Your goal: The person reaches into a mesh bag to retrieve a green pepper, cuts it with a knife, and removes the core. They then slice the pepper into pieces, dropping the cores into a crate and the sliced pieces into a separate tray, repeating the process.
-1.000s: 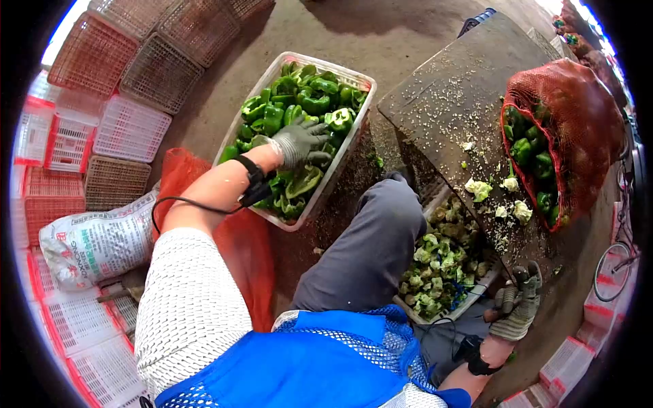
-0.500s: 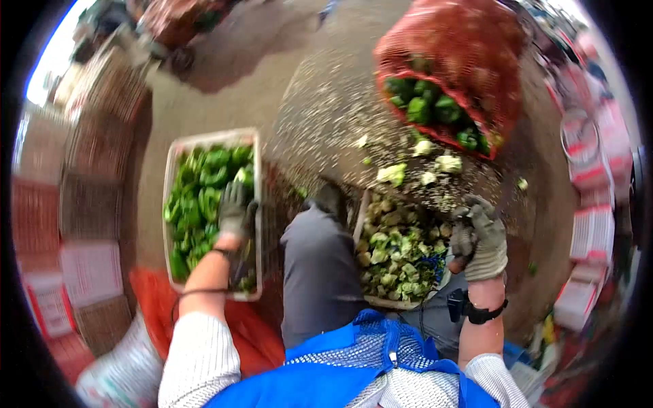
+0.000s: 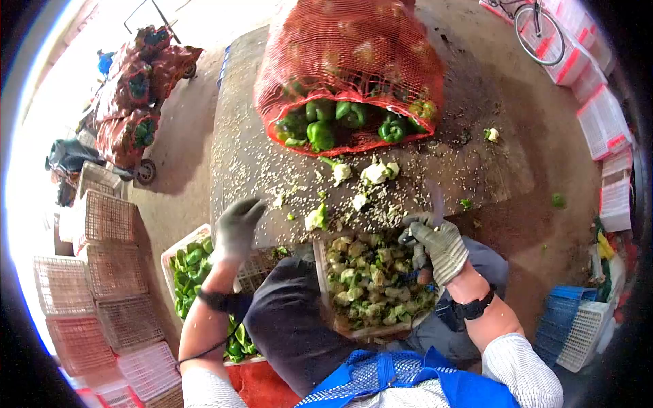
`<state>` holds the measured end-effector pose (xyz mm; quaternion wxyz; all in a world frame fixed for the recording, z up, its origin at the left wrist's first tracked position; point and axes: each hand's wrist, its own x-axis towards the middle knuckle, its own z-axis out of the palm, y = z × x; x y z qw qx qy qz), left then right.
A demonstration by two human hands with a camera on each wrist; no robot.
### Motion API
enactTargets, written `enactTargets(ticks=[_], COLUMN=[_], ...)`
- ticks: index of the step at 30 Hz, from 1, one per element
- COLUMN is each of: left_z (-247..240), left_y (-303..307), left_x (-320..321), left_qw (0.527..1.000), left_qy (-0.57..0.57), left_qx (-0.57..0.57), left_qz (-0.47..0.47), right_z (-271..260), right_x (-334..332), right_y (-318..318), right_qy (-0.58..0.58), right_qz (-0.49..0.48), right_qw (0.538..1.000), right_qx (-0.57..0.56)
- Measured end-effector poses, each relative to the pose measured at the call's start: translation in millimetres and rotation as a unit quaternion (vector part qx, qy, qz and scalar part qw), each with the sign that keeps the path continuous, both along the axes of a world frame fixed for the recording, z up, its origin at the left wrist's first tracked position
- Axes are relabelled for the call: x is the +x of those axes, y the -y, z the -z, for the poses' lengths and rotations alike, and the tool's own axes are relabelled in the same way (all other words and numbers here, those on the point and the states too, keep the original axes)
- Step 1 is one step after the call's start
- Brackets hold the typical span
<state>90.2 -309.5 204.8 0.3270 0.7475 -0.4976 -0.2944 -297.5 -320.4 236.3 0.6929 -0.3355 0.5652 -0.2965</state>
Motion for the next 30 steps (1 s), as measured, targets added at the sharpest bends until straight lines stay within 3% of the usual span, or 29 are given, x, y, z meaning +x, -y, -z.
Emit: enactTargets(ticks=[2,5,7,8,11,13,14,17,19,23,25,27,28,29,30], left_z=[10,2,57,66,85,81,79,71,61,8,21,-13,-25,-29,-25], left_y=[84,207,281,300,337,344,344,338,324,257,214,127,90,61,35], left_x=[-46,-122,-125,-136,-156,-156,-153,-150,-154,-178,-168,-195,-216,-227,-226], left_qw=[0.989,0.983,0.956,0.959,0.943,0.94,0.94,0.942,0.949,0.94,0.881,0.814,0.814,0.809,0.802], left_qy=[-0.144,-0.002,-0.153,-0.083,0.101,0.153,0.168,0.173,0.119,-0.214,-0.392,-0.551,-0.566,-0.582,-0.589], left_qx=[0.002,0.029,0.122,0.156,0.219,0.206,0.198,0.19,0.202,0.211,0.048,0.05,0.039,0.027,0.038], left_qz=[0.029,0.183,0.217,0.223,0.23,0.225,0.221,0.214,0.209,0.161,0.26,0.178,0.128,0.078,0.093], right_z=[-1,-6,-11,-3,23,12,4,6,20,6,11,-3,6,16,-6], right_x=[-3,-29,-48,-57,-76,-79,-78,-73,-67,-71,-71,-70,-65,-58,-55], right_y=[13,14,14,13,10,13,16,7,-4,2,0,-2,-5,-6,-1], right_qy=[0.027,-0.006,-0.047,-0.082,-0.128,-0.124,-0.137,-0.056,-0.087,-0.132,-0.102,-0.104,-0.116,-0.145,-0.156], right_qz=[0.009,-0.054,-0.079,-0.104,-0.127,-0.163,-0.179,-0.161,-0.166,-0.148,-0.141,-0.115,-0.118,-0.109,-0.115], right_qw=[0.998,0.99,0.989,0.986,0.955,0.962,0.961,0.956,0.961,0.939,0.938,0.953,0.969,0.964,0.97], right_qx=[-0.064,-0.129,-0.118,-0.106,-0.236,-0.181,-0.16,-0.239,-0.204,-0.282,-0.299,-0.259,-0.186,-0.195,-0.148])
